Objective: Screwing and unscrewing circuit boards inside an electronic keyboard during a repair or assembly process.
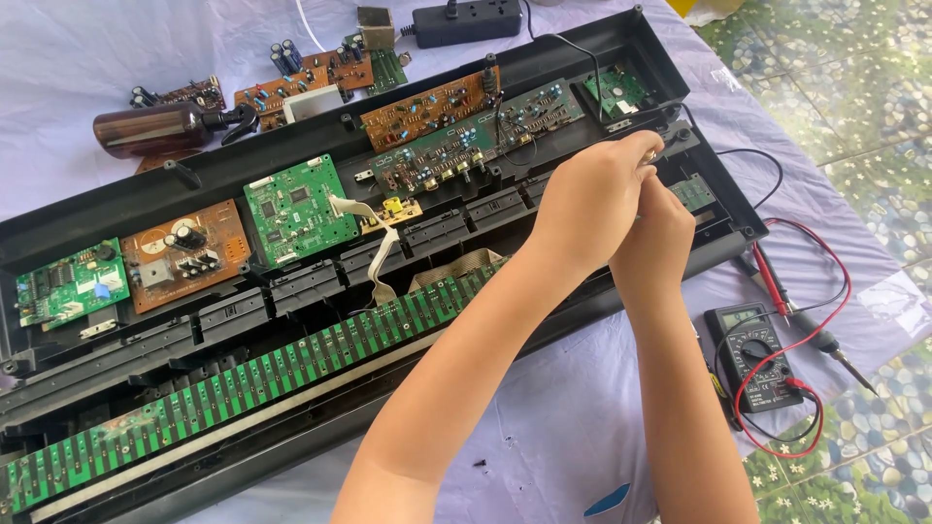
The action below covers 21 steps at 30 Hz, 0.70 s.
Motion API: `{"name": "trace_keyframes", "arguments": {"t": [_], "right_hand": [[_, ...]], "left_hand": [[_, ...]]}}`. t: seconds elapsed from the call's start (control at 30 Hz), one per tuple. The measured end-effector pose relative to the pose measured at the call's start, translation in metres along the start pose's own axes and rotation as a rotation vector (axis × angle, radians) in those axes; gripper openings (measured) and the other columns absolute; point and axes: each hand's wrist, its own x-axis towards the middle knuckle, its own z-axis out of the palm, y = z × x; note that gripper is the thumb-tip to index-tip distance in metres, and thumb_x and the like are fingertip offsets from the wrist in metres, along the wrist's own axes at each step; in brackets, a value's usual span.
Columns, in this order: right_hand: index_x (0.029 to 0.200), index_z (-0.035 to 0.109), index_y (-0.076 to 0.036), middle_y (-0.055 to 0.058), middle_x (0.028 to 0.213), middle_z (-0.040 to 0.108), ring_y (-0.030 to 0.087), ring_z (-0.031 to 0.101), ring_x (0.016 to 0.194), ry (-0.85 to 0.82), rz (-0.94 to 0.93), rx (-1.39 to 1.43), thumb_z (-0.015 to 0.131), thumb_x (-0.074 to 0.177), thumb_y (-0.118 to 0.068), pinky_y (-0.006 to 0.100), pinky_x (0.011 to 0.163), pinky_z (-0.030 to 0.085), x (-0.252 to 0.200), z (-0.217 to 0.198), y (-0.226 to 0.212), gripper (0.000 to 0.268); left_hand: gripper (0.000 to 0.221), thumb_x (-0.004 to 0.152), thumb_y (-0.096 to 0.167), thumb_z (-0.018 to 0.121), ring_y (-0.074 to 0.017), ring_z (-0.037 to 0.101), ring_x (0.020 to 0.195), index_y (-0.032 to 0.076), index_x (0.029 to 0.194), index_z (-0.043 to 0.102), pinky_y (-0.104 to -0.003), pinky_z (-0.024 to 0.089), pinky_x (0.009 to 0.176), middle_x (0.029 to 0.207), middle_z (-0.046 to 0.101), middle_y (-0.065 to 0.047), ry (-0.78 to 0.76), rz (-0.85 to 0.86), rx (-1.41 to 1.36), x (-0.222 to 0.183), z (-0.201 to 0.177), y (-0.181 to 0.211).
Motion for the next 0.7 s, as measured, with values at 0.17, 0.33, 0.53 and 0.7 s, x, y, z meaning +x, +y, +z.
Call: {"name": "trace_keyframes", "arguments": {"t": [0.17,0.33,0.53,0.7], "right_hand": [[0.094,0.066,-0.006,0.006,0.064,0.056,0.024,0.05,0.062,-0.13,0.002,0.03,0.069,0.109,-0.011,0.036,0.064,0.047,0.008,-0.003,0.02,0.016],[0.098,0.071,-0.004,0.01,0.073,0.069,0.029,0.063,0.065,-0.212,-0.047,0.176,0.071,0.108,-0.006,0.039,0.067,0.052,0.021,-0.026,-0.009,0.01],[0.1,0.074,-0.004,0.012,0.071,0.069,0.032,0.062,0.061,-0.286,-0.113,0.164,0.071,0.107,-0.008,0.036,0.061,0.05,0.021,-0.018,0.024,0.008],[0.1,0.074,-0.003,0.01,0.071,0.069,0.021,0.06,0.059,-0.315,-0.036,0.169,0.07,0.108,-0.009,0.032,0.065,0.049,0.02,-0.024,0.035,0.01]], "left_hand": [[0.019,0.097,0.023,0.064,-0.0242,0.075,0.089,0.019,0.115,0.062,-0.04,0.063,0.077,0.09,0.072,-0.002,0.031,-0.015,0.034,0.003,-0.005,-0.001],[0.02,0.096,0.009,0.066,-0.0272,0.07,0.101,0.02,0.112,0.065,-0.046,0.057,0.093,0.094,0.067,-0.003,-0.104,0.171,-0.299,0.008,-0.032,-0.01],[0.039,0.115,0.007,0.052,-0.0343,0.052,0.146,0.022,0.151,0.057,-0.058,0.034,0.125,0.145,0.067,-0.011,-0.337,0.126,-0.782,-0.003,-0.034,-0.026],[0.035,0.112,0.003,0.049,-0.035,0.062,0.133,0.013,0.143,0.062,-0.058,0.041,0.119,0.13,0.073,-0.015,-0.296,0.087,-0.73,-0.006,-0.022,-0.033]]}}
